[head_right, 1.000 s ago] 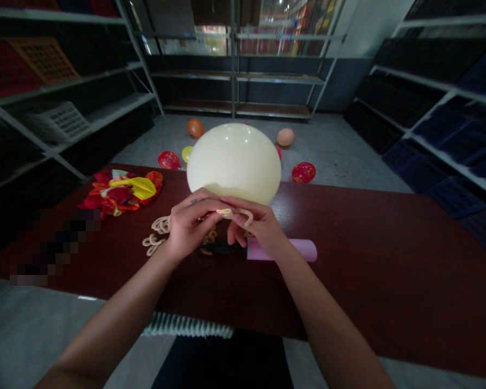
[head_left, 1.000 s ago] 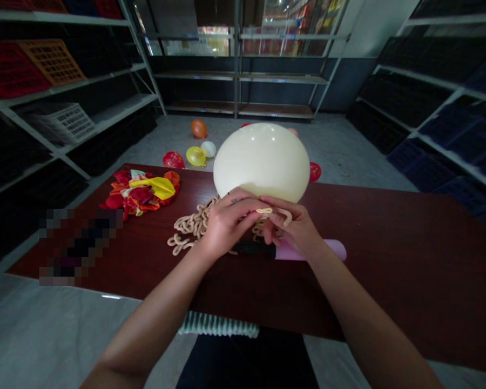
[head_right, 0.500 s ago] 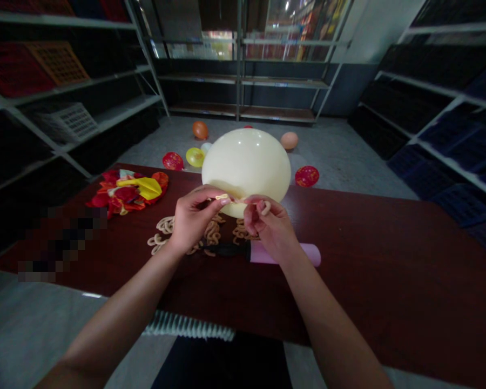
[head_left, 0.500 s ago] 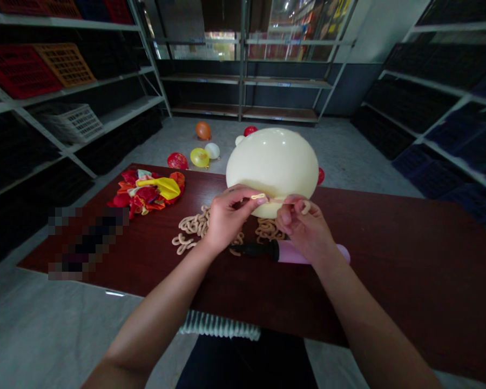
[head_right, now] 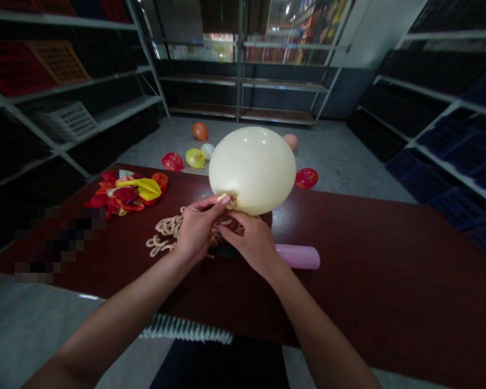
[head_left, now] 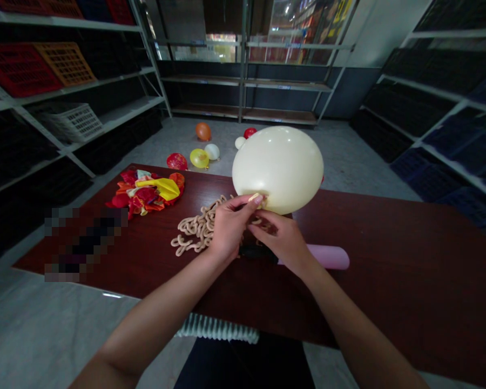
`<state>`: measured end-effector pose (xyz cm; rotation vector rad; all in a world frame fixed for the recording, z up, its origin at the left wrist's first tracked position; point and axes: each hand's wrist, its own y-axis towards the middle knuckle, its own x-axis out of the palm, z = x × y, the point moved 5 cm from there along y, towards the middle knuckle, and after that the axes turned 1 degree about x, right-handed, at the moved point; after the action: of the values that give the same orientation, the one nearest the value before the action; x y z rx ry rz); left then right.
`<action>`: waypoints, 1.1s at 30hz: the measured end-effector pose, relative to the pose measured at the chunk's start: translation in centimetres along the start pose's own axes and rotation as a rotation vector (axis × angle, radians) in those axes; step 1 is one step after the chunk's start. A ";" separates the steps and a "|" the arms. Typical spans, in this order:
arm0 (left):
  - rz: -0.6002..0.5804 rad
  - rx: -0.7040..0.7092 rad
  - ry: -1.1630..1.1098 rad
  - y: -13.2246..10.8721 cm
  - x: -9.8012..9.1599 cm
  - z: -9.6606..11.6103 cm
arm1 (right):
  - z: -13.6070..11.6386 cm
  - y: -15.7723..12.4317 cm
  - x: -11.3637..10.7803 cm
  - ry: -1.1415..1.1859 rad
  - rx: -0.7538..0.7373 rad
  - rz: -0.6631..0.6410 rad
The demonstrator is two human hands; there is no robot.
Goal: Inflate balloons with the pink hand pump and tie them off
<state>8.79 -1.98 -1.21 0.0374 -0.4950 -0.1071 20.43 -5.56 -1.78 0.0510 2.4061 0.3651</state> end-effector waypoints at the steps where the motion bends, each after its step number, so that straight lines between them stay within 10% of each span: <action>1: -0.003 -0.017 0.003 -0.1 0.0 -0.2 | -0.1 -0.1 0.0 -0.086 -0.002 0.023; 12: -0.082 -0.051 0.042 -0.5 0.5 -0.8 | 0.2 -0.4 0.0 -0.342 0.122 0.123; 21: -0.108 0.110 0.209 1.3 -0.8 0.2 | 0.0 0.5 -2.1 0.704 0.167 -0.052; 29: -0.559 0.869 0.926 -2.4 2.5 2.6 | 2.3 1.3 -3.2 1.342 0.433 0.020; 33: -0.827 0.803 1.042 -3.7 3.5 1.9 | 3.5 1.4 -2.6 1.297 0.547 0.049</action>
<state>10.57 -6.09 1.89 1.0378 0.5797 -0.6516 24.58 -3.74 -2.24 0.1536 3.7182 -0.4179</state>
